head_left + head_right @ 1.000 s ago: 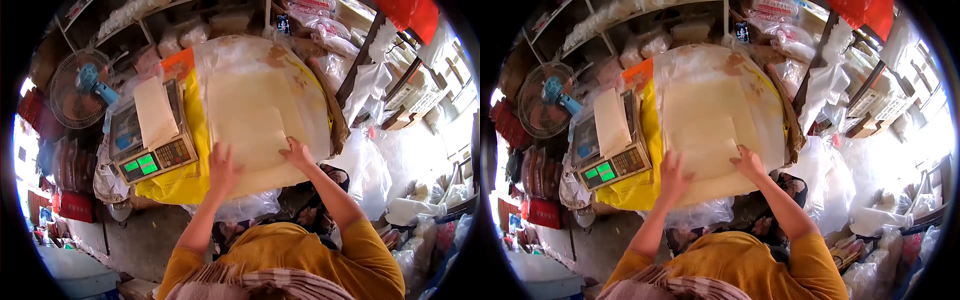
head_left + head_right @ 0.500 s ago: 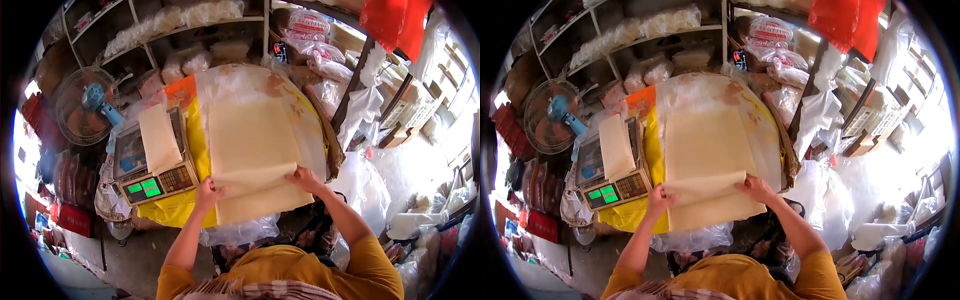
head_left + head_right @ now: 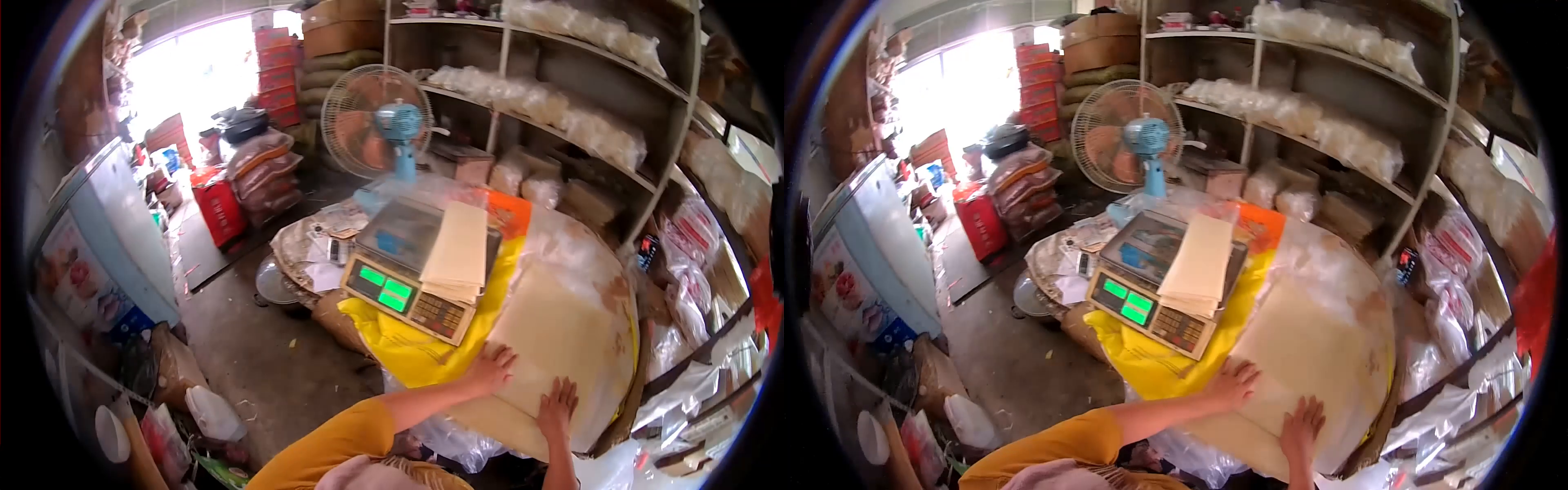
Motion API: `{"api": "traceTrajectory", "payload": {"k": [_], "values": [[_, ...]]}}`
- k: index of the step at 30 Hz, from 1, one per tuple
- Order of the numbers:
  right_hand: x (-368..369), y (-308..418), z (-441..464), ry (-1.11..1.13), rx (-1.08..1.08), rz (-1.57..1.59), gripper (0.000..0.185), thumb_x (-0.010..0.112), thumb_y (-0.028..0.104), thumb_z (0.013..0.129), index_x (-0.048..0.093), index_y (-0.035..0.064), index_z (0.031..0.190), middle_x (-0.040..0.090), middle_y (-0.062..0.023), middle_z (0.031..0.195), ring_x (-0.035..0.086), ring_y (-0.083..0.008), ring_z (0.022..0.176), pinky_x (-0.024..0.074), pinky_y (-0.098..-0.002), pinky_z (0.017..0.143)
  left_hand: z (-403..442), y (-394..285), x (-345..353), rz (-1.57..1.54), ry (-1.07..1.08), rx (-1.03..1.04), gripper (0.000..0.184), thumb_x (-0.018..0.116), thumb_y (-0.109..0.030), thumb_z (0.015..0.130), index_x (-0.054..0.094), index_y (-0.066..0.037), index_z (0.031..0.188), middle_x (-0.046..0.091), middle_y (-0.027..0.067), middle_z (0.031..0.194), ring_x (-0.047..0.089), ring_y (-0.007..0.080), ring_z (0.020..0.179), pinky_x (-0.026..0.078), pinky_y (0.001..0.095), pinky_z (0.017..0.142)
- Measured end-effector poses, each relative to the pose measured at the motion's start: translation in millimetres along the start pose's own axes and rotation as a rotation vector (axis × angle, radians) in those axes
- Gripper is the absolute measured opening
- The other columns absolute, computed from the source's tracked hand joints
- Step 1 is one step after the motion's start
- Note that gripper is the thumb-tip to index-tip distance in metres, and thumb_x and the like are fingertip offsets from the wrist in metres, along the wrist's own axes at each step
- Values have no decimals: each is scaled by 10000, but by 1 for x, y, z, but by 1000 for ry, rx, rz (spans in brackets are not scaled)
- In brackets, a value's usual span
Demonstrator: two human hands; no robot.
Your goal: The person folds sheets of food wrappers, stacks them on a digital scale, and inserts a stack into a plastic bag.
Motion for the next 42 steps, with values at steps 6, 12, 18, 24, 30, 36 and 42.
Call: {"api": "traceTrajectory", "payload": {"k": [6,12,18,24,30,36,42], "values": [[-24,-68,-22,-92,554,803,506,618,128,839,434,20,1298,556,-167,1165,535,-235,1078,437,-390,911,-5,-12,-21,8,468,-46,552,584,-377,835,490,-22,1248,543,186,1149,520,272,1077,378,480,976],[15,6,-38,96,562,1486,389,613,79,841,496,29,1209,605,-35,902,533,-110,739,429,-238,637,-59,-33,8,-756,83,-318,567,649,-222,846,422,-4,1317,583,143,1147,561,214,1070,459,351,913],[-104,91,-4,176,203,1647,497,518,122,946,328,5,1390,623,-116,1062,641,-182,875,509,-286,775,-12,62,-139,-1623,-296,-264,868,607,95,746,182,-90,1479,403,79,1413,531,151,1100,470,269,881],[-74,76,-14,317,231,1582,406,527,112,943,426,-39,1306,620,-136,1096,661,-205,878,519,-295,774,69,222,-213,-1318,-312,-476,716,615,40,722,366,-24,1391,607,102,1132,612,184,902,504,299,792],[-224,47,-29,-247,-29,1387,265,551,43,896,538,-41,1147,623,-90,1006,625,-161,883,464,-279,820,59,193,-258,-599,-595,-269,580,721,-160,762,491,-15,1274,544,130,1204,497,234,1132,367,355,968],[-459,125,-104,-829,-733,360,244,577,48,851,559,-52,1073,620,-122,1001,610,-211,946,458,-336,861,-3,-19,-440,-800,-953,610,581,682,-338,806,518,16,1236,480,173,1329,444,264,1245,326,406,1036],[-451,144,-99,-659,-829,65,220,575,53,857,571,-36,1059,622,-119,1002,608,-217,953,455,-349,869,-37,-83,-476,-772,-1033,967,558,676,-279,804,509,23,1243,488,174,1316,454,264,1232,333,398,1034]]}}
Point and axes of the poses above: each hand's wrist, its own z-axis towards the middle knuckle, its own x-axis out of the palm, y = z × x, the point moved 9 cm from there along z, towards the middle knuckle
